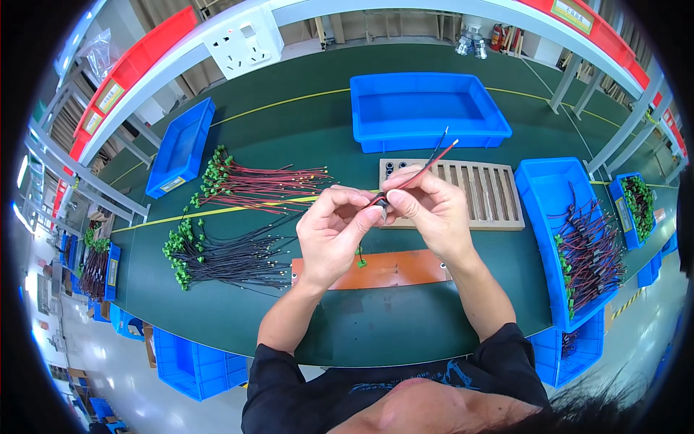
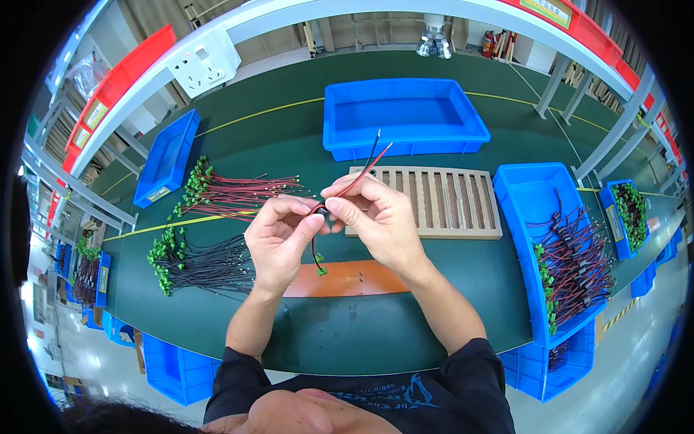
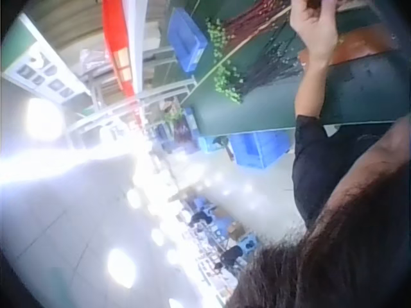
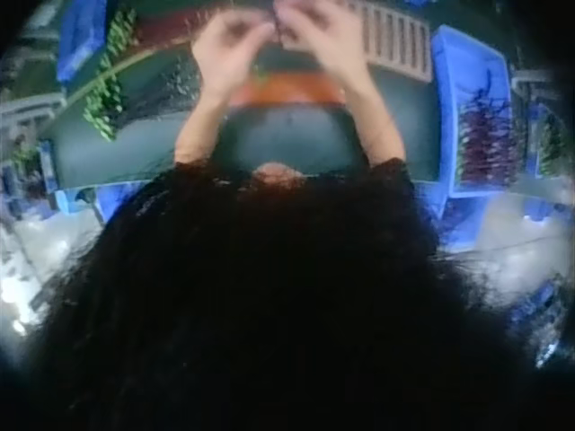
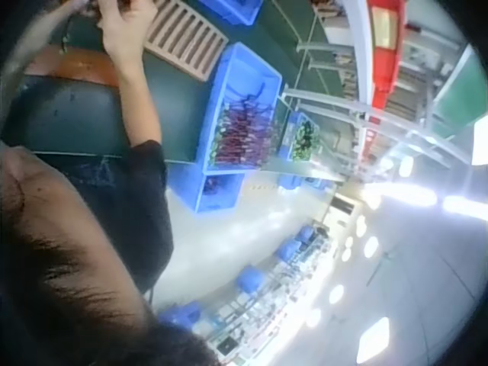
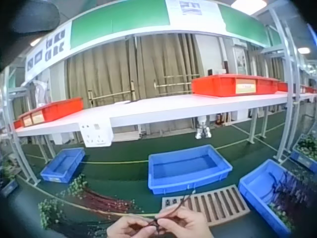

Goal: The person assembles wire harnesses by hand at a factory workstation. They pick up red and black wires, insert them into a green connector, and use a crimping tool to secure the connection. The finished harnesses are placed into a blue bin on the right side of the table.

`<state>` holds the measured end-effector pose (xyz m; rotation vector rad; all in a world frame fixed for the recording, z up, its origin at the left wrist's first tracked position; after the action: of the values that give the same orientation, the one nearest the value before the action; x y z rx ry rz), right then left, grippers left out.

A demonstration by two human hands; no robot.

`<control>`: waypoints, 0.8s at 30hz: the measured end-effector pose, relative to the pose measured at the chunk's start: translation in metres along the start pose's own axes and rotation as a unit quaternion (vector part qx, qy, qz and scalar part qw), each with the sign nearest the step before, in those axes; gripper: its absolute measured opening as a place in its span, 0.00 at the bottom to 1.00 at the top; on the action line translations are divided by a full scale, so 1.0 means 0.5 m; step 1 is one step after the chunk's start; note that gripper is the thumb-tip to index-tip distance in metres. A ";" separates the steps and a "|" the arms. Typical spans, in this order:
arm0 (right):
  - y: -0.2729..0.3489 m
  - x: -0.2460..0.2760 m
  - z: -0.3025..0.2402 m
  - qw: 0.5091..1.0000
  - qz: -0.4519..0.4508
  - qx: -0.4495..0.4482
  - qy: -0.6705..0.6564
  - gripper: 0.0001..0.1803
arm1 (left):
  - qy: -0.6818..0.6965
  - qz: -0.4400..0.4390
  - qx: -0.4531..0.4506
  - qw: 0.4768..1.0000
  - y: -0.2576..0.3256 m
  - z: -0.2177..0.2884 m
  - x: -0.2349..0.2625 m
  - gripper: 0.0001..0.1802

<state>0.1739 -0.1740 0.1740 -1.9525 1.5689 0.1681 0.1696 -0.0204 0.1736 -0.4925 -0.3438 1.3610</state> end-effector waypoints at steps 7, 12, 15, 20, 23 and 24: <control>0.003 -0.001 0.003 1.000 0.008 -0.016 0.001 0.11 | -0.134 0.021 -0.117 0.984 0.004 0.030 0.001 0.09; 0.001 0.005 0.000 1.000 0.011 0.021 -0.017 0.09 | -0.052 0.019 -0.051 0.997 0.002 0.019 0.001 0.09; 0.002 0.002 -0.009 0.998 0.018 0.053 -0.038 0.07 | -0.020 0.010 -0.015 1.000 0.002 -0.003 0.009 0.09; 0.005 0.012 0.002 0.992 -0.008 0.080 -0.098 0.08 | -0.006 0.019 -0.020 1.000 0.002 -0.002 -0.001 0.08; 0.008 0.005 -0.008 0.992 -0.045 0.105 -0.055 0.10 | -0.036 0.008 -0.036 0.999 0.003 0.003 -0.009 0.07; 0.008 0.006 -0.015 0.992 -0.051 0.114 -0.007 0.11 | -0.047 0.002 -0.043 0.998 0.004 0.004 -0.012 0.06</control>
<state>0.1692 -0.1809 0.1769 -1.8418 1.4086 -0.0388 0.1657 -0.0256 0.1745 -0.5018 -0.4795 1.3808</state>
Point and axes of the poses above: each hand's wrist, its own y-axis away from the middle knuckle, its own x-axis out of the back of the hand, z = x × y, the point moved 10 cm from there along -y, towards the middle knuckle, and after that the axes turned 13 degrees about -y, right-handed, at the moved point
